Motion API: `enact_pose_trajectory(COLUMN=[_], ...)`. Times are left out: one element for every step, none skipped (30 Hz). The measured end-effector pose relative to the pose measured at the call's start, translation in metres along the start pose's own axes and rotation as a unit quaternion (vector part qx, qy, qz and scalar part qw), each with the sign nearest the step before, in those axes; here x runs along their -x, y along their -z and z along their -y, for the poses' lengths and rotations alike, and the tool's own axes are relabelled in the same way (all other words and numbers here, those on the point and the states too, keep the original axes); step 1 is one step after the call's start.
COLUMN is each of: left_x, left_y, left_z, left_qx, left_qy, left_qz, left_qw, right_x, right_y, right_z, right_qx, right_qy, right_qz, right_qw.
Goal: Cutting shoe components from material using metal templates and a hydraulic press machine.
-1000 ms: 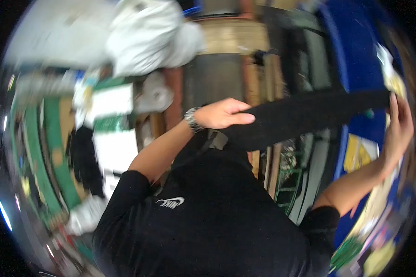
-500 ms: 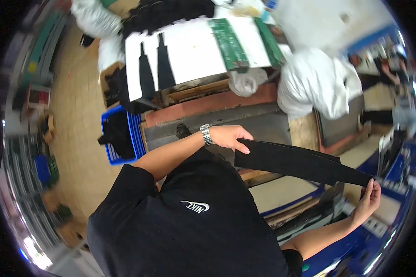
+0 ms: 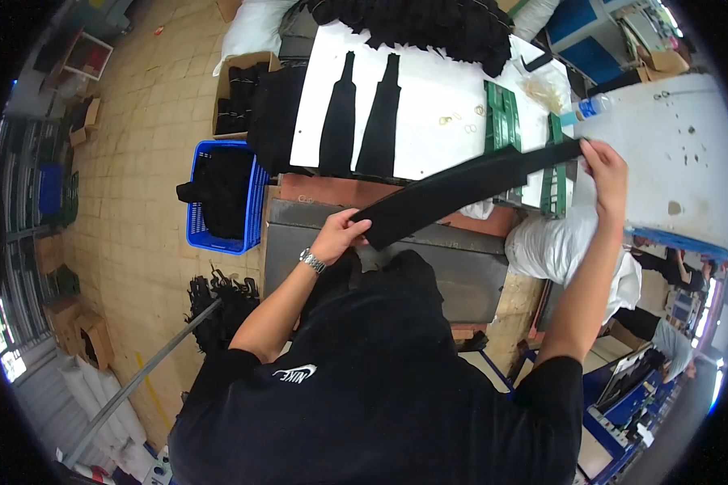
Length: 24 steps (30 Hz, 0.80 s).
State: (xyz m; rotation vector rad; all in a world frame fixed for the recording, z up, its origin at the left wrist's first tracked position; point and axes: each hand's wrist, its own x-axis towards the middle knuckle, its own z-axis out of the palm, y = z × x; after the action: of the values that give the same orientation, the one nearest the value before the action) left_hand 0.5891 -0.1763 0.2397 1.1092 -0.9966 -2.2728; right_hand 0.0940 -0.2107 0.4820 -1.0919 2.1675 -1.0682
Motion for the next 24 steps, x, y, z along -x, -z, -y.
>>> enact_pose_trajectory(left_x=[-0.003,-0.004,-0.008,-0.011,-0.016,-0.016,-0.026,-0.037,-0.041,-0.047,-0.052,-0.062,-0.074,-0.076,-0.083,-0.091,-0.101,-0.110,-0.115,-0.119,-0.119,-0.121,-0.123,-0.121], left_y=[0.012,0.022,0.028,0.038,0.049,0.058,0.052,0.054,0.060,0.061,0.064,0.065,0.067,0.065,0.066,0.071,0.075,0.078,0.083,0.088,0.098,0.098,0.095,0.095], left_z=[0.005,0.009,0.011,0.020,0.032,0.040,0.028,0.029,0.038,0.047,0.057,0.056,0.056,0.059,0.061,0.061,0.061,0.060,0.066,0.066,0.072,0.077,0.076,0.072], left_qx=[0.045,0.091,0.125,0.129,0.166,0.203,0.215,0.216,0.226,0.235,0.240,0.245,0.251,0.259,0.261,0.277,0.292,0.295,0.288,0.280,0.305,0.309,0.265,0.217], left_qy=[-0.001,-0.001,-0.002,0.000,-0.011,-0.021,-0.008,-0.007,-0.005,-0.001,-0.007,0.016,0.017,0.021,0.033,0.030,0.025,0.030,0.040,0.049,0.054,0.053,0.112,0.167], left_qz=[-0.034,-0.072,-0.105,-0.118,-0.169,-0.228,-0.261,-0.269,-0.317,-0.356,-0.376,-0.406,-0.417,-0.440,-0.447,-0.459,-0.468,-0.475,-0.479,-0.483,-0.472,-0.479,-0.484,-0.492], left_qw=[0.998,0.993,0.987,0.985,0.971,0.952,0.941,0.938,0.921,0.905,0.895,0.880,0.874,0.860,0.855,0.843,0.833,0.829,0.828,0.828,0.826,0.820,0.827,0.826], right_x=[-0.027,-0.050,-0.078,-0.097,-0.123,-0.134,-0.160,-0.187,-0.202,-0.219,-0.230,-0.238,-0.255,-0.259,-0.265,-0.270,-0.274,-0.277,-0.278,-0.278,-0.279,-0.279,-0.282,-0.283], right_y=[-0.027,-0.061,-0.090,-0.130,-0.167,-0.218,-0.249,-0.288,-0.333,-0.373,-0.412,-0.450,-0.479,-0.509,-0.533,-0.556,-0.573,-0.584,-0.598,-0.612,-0.623,-0.628,-0.630,-0.635], right_z=[0.004,0.015,0.012,0.018,0.020,0.032,0.020,0.007,0.008,-0.003,-0.012,-0.020,-0.038,-0.045,-0.051,-0.055,-0.061,-0.068,-0.069,-0.068,-0.064,-0.074,-0.087,-0.094], right_qx=[0.000,0.043,0.033,0.019,0.020,0.039,0.047,0.038,0.086,0.076,0.108,0.094,0.127,0.142,0.141,0.137,0.139,0.138,0.152,0.165,0.207,0.205,0.185,0.155], right_qy=[0.025,0.043,0.080,0.106,0.134,0.142,0.183,0.209,0.227,0.247,0.250,0.247,0.266,0.253,0.240,0.233,0.224,0.222,0.234,0.247,0.227,0.231,0.258,0.285], right_qz=[0.049,0.071,0.103,0.124,0.168,0.177,0.189,0.216,0.246,0.254,0.270,0.301,0.292,0.322,0.333,0.345,0.350,0.359,0.353,0.346,0.357,0.365,0.296,0.227], right_qw=[0.998,0.996,0.991,0.986,0.976,0.973,0.964,0.953,0.938,0.932,0.924,0.916,0.910,0.901,0.901,0.899,0.899,0.896,0.893,0.890,0.882,0.879,0.901,0.918])
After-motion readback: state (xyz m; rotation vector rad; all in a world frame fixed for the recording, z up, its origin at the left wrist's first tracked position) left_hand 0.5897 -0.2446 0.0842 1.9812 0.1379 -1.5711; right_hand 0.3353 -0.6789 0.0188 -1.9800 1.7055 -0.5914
